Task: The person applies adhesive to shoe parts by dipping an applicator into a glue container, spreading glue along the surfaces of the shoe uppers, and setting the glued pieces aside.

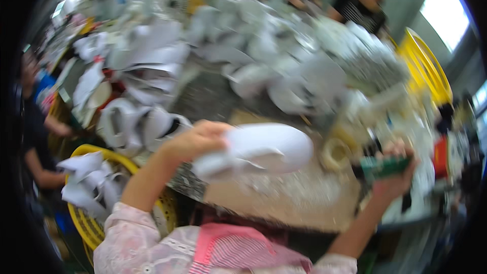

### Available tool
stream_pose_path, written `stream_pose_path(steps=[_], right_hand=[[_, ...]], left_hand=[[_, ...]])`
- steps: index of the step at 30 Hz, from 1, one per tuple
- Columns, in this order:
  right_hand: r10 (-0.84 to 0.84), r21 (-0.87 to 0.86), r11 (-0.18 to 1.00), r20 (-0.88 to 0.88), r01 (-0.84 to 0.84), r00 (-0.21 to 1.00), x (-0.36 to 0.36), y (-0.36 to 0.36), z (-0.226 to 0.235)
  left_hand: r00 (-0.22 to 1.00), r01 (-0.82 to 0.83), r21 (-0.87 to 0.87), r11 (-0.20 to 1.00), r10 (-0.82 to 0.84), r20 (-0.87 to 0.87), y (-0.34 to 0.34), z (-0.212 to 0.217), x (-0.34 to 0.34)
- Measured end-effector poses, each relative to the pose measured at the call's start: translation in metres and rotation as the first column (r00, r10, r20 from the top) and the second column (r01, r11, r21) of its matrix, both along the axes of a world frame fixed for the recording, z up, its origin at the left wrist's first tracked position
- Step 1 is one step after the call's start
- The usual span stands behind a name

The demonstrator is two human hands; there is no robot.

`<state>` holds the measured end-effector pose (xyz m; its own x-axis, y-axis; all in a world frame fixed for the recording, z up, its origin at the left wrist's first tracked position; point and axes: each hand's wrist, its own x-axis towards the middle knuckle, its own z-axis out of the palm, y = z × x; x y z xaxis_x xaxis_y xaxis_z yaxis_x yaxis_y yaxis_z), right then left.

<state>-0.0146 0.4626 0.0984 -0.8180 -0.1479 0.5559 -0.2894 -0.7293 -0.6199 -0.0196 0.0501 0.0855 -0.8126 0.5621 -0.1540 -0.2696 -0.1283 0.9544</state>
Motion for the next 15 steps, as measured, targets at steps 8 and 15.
stream_pose_path(steps=[8, 15], right_hand=[[-0.685, 0.436, 0.689, 0.129, 0.579, 0.717, 0.032, -0.028, -0.035], [-0.754, 0.579, 0.553, 0.040, 0.600, 0.656, 0.043, -0.036, -0.041]], left_hand=[[0.397, -0.811, -0.228, 0.538, 0.221, -0.891, 0.027, -0.040, -0.008], [0.474, -0.743, -0.609, 0.280, -0.423, -0.772, 0.043, -0.065, -0.016]])
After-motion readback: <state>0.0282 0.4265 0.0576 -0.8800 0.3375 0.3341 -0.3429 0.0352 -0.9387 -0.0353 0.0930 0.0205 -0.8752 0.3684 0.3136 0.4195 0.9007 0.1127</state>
